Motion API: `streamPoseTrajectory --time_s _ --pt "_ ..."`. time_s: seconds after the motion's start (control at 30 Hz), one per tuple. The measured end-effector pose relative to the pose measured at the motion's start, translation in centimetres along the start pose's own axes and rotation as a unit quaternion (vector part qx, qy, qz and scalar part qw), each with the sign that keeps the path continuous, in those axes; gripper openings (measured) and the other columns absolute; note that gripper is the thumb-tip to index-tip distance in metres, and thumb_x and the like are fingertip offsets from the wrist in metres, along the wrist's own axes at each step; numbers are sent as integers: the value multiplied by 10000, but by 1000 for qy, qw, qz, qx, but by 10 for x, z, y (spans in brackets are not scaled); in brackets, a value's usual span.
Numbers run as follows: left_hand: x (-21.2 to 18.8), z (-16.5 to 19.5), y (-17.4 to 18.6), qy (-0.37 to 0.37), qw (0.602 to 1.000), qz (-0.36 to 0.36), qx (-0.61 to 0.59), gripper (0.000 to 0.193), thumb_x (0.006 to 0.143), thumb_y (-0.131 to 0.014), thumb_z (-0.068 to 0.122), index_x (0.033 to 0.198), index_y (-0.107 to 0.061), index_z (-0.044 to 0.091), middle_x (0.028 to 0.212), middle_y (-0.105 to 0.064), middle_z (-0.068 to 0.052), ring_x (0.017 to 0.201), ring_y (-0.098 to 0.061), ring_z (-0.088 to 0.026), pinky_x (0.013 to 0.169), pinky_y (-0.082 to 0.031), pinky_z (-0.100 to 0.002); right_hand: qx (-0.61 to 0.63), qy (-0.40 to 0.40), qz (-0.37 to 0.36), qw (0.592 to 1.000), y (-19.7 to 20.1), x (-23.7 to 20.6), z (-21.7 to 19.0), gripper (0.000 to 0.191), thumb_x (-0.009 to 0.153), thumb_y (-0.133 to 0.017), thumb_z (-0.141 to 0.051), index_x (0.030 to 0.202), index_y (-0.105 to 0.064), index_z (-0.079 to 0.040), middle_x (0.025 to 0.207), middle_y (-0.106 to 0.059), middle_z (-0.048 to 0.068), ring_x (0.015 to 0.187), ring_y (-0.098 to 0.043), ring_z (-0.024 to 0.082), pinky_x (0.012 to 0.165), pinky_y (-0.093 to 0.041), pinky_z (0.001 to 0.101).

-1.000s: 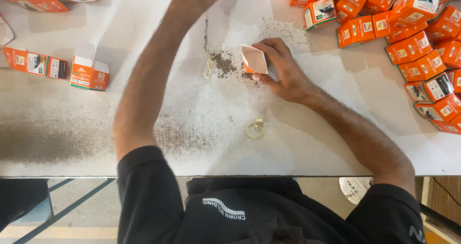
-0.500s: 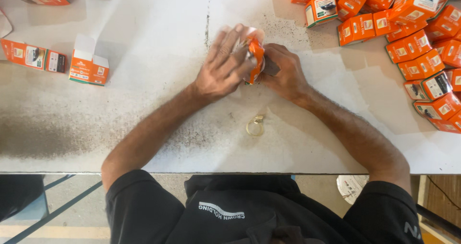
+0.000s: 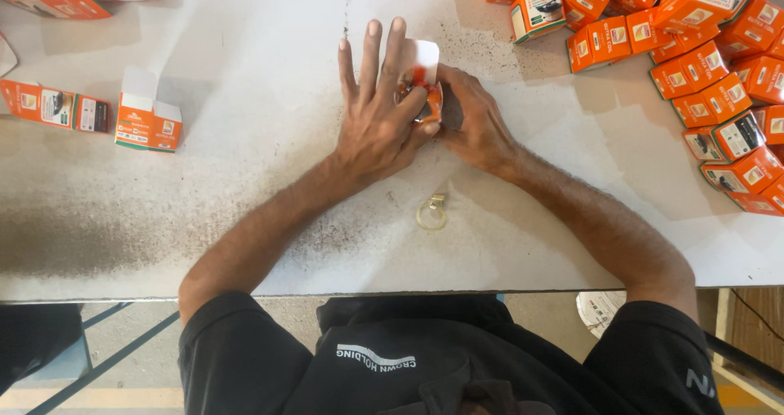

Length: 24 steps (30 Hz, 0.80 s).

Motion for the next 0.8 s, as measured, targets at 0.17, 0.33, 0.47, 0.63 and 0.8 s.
streamPoseTrajectory --time_s 0.17,0.33,0.47,0.63,0.8 --pt "10 1 4 55 998 -25 15 562 1140 -344 561 995 -704 154 1718 -56 -218 1575 67 -471 1241 109 -766 4 -13 -3 1000 -1 0 2 690 856 -845 -46 1444 -484 -50 1353 -622 158 1287 -588 371 1096 -479 462" --pt "2 -1 18 104 962 26 -252 349 1092 -559 318 1165 -527 -22 1583 -233 -290 1430 -355 -462 1112 -442 -594 -29 21 -3 999 -1 0 1 674 837 -863 -73 1409 -510 -16 1310 -632 171 1247 -598 391 1067 -491 462" --pt "-1 -11 8 223 916 -17 -334 323 1016 -684 223 1183 -557 -22 1250 -524 -213 1044 -606 -288 839 -594 -434 -43 36 -2 998 -4 -3 2 689 836 -897 -126 1400 -522 -1 1290 -647 180 1221 -610 396 1043 -500 466" --pt "2 -24 -11 274 921 -61 -268 283 920 -819 163 1071 -628 17 919 -710 -127 699 -679 -158 592 -561 -344 -12 42 22 999 -5 -8 3 715 876 -899 -148 1410 -452 12 1350 -623 200 1250 -621 406 1029 -527 464" --pt "2 -25 -8 225 926 -40 -302 295 952 -747 146 1161 -574 31 936 -689 -55 724 -702 -113 593 -578 -282 -59 84 22 994 -5 -8 -10 607 893 -870 -56 1385 -519 -6 1346 -635 185 1215 -662 406 991 -575 454"
Point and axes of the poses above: each hand's wrist, its own x-axis towards the middle knuckle, its own y-axis out of the back of the hand, z = x × y, the point moved 4 cm from there along x, towards the middle knuckle
